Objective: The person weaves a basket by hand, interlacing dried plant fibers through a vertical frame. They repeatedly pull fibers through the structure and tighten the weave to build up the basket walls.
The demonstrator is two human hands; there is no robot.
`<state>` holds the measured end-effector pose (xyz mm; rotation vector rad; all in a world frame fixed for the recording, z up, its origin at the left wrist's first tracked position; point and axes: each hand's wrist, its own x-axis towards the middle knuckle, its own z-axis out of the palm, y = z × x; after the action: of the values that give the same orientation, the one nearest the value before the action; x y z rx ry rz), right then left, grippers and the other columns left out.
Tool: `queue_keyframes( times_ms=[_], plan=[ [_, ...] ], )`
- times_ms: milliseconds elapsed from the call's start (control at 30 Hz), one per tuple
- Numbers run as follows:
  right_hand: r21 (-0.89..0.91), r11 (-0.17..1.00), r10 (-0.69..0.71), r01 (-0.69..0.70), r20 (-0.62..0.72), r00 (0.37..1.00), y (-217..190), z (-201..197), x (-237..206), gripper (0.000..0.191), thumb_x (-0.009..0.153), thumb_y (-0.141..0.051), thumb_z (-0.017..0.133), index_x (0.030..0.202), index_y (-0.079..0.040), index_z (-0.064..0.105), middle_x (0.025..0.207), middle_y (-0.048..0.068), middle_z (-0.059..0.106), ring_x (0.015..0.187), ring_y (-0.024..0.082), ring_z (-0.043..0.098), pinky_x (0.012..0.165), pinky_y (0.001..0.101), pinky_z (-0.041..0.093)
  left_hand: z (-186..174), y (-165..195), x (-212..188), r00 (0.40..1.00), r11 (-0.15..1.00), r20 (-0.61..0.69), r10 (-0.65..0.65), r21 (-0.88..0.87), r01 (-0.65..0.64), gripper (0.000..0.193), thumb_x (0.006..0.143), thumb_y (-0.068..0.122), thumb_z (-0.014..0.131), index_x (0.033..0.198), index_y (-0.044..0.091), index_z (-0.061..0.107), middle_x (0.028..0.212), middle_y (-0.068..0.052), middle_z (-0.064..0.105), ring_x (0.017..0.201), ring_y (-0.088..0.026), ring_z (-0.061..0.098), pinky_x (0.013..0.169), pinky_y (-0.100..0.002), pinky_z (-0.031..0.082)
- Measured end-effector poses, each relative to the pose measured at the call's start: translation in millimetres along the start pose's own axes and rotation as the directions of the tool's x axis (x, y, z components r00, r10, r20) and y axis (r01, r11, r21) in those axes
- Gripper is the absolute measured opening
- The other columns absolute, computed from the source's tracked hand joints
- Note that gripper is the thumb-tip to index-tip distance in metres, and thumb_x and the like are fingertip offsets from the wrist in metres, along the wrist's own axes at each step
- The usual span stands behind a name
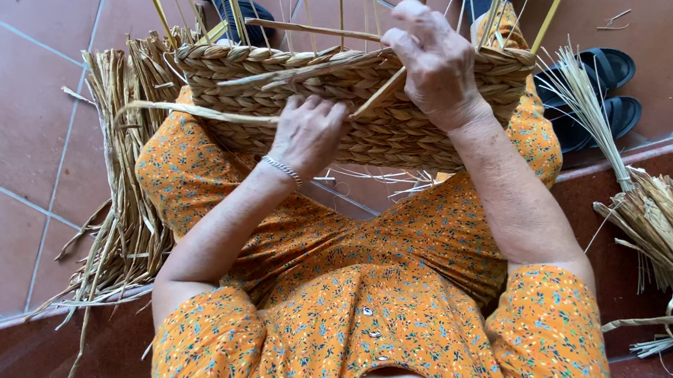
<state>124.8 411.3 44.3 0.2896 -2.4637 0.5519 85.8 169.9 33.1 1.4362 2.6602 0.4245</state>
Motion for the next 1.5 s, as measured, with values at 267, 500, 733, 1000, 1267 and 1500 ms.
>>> queue_keyframes(
  times_ms=[267,500,733,1000,1267,1500],
  plan=[
    [0.256,0.964,-0.010,-0.066,0.284,0.959,7,-32,12,0.036,0.086,-0.005,0.079,0.120,0.001,0.069,0.107,0.015,0.072,0.097,0.030,0.068,0.088,0.0402,0.057,-63,-40,5,0.915,0.990,-0.404,0.004,0.131,0.054,0.011,0.099,0.021,0.075,0.103,0.013,0.069,0.086,-0.002,0.057,0.087,-0.023,0.056,0.078,-0.044,0.040],
    [0.023,0.999,-0.027,0.023,0.187,0.982,1,-11,3,0.026,0.087,-0.004,0.081,0.110,-0.001,0.070,0.105,0.012,0.074,0.093,0.028,0.068,0.083,0.0390,0.057,-71,0,19,0.711,0.918,-0.675,0.199,0.382,0.106,0.017,0.096,0.011,0.075,0.111,0.018,0.068,0.121,-0.002,0.061,0.118,-0.021,0.057,0.110,-0.053,0.032],
    [0.276,0.924,0.193,-0.265,0.261,0.946,10,-22,5,0.019,0.092,-0.007,0.084,0.108,-0.003,0.074,0.093,0.012,0.070,0.086,0.026,0.069,0.078,0.0380,0.056,-12,9,39,0.882,0.969,-0.405,0.240,0.153,-0.194,0.031,0.097,0.007,0.066,0.127,-0.002,0.067,0.131,-0.015,0.060,0.119,-0.027,0.061,0.105,-0.042,0.055],
    [0.302,0.883,0.227,-0.359,0.396,0.890,6,-39,16,0.025,0.087,-0.008,0.083,0.110,-0.004,0.072,0.093,0.011,0.070,0.083,0.024,0.069,0.076,0.0360,0.055,26,-20,128,0.914,0.918,-0.373,-0.156,-0.396,-0.005,0.020,0.093,0.023,0.070,0.100,0.007,0.060,0.082,-0.012,0.068,0.067,-0.024,0.067,0.059,-0.033,0.056],
    [0.268,0.953,0.092,-0.139,0.180,0.979,8,-23,12,0.021,0.096,-0.003,0.080,0.112,-0.004,0.066,0.110,0.011,0.072,0.103,0.027,0.070,0.089,0.0386,0.057,-13,9,55,0.857,-0.531,0.341,-0.388,-0.842,0.095,0.019,0.100,0.023,0.055,0.092,0.006,0.057,0.084,-0.017,0.076,0.071,-0.025,0.078,0.055,-0.030,0.060],
    [0.258,0.905,0.295,-0.339,0.195,0.935,2,-3,14,0.017,0.094,-0.012,0.083,0.103,-0.006,0.070,0.093,0.006,0.073,0.085,0.021,0.072,0.076,0.0355,0.058,-47,47,18,0.876,0.746,-0.480,0.056,-0.563,-0.356,0.015,0.106,0.016,0.070,0.113,0.004,0.067,0.113,-0.016,0.074,0.099,-0.030,0.077,0.088,-0.036,0.063]
  ],
)
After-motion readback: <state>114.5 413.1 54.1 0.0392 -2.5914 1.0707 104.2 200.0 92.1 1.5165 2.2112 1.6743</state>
